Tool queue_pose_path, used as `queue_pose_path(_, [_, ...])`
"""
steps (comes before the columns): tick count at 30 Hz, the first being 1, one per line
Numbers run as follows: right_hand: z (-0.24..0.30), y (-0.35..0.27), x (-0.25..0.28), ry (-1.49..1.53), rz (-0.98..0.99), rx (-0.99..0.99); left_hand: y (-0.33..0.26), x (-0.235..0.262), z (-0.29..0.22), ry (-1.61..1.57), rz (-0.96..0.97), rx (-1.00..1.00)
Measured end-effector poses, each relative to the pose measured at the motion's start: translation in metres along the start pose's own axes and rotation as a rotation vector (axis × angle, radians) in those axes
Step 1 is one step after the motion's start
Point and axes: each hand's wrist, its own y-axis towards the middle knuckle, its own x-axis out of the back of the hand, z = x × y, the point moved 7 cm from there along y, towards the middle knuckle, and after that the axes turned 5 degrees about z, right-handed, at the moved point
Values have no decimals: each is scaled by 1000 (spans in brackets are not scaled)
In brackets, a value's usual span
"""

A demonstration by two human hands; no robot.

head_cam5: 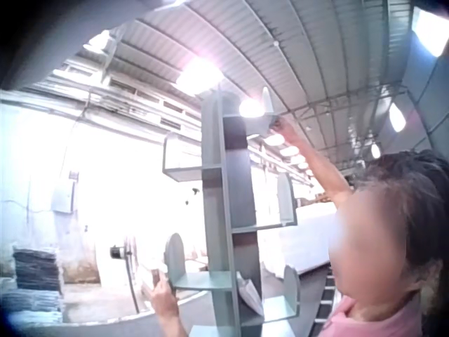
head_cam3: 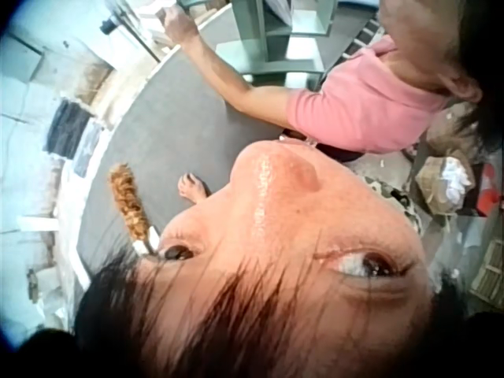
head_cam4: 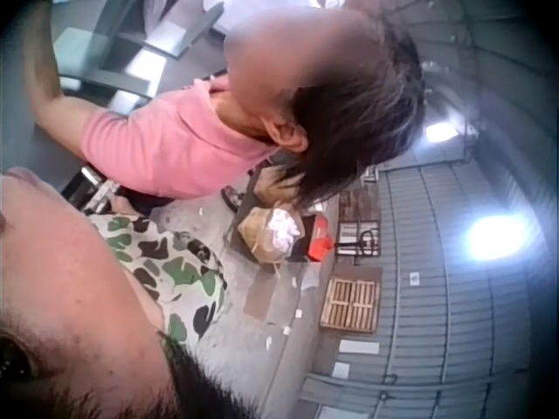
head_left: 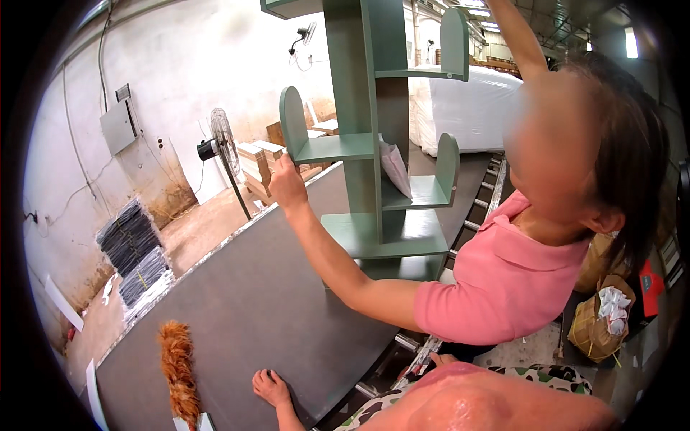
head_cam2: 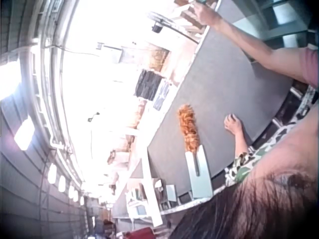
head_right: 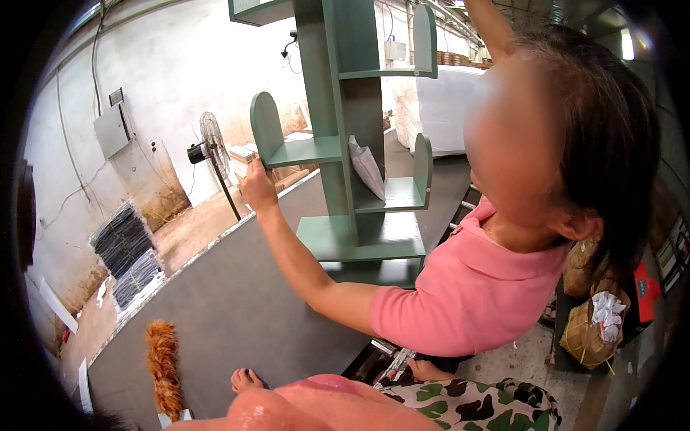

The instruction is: The person unpacks green shelf components from a cardboard box and then aligns them on a standing vertical shelf unit by hand with assistance from another person.

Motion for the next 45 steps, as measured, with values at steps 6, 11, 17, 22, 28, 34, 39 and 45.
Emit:
queue_pose_path(6, [-2, 0, 0, -3, 4, -7, 2, 3, -5, -3, 21, 8])
queue_pose_path(11, [-2, 1, 1, -2, 8, -12, 2, 3, -5, 8, 17, 0])
queue_pose_path(17, [-2, 2, 2, -5, 9, -13, 1, -1, -2, 40, -5, -11])
queue_pose_path(22, [-3, 2, 2, -10, 10, -13, 2, -1, -3, 34, 4, -7])
queue_pose_path(28, [-3, 3, 1, -12, 10, -11, 1, -4, 2, 39, 0, -5])
queue_pose_path(34, [-5, 3, 0, -19, 2, -4, 2, 0, -3, 22, 37, 25])
queue_pose_path(39, [-5, 4, -1, -30, -5, 10, 2, -3, -1, 25, 29, 16])
queue_pose_path(45, [-12, 3, -2, -48, -25, 17, 3, -3, -4, 16, 25, 5])
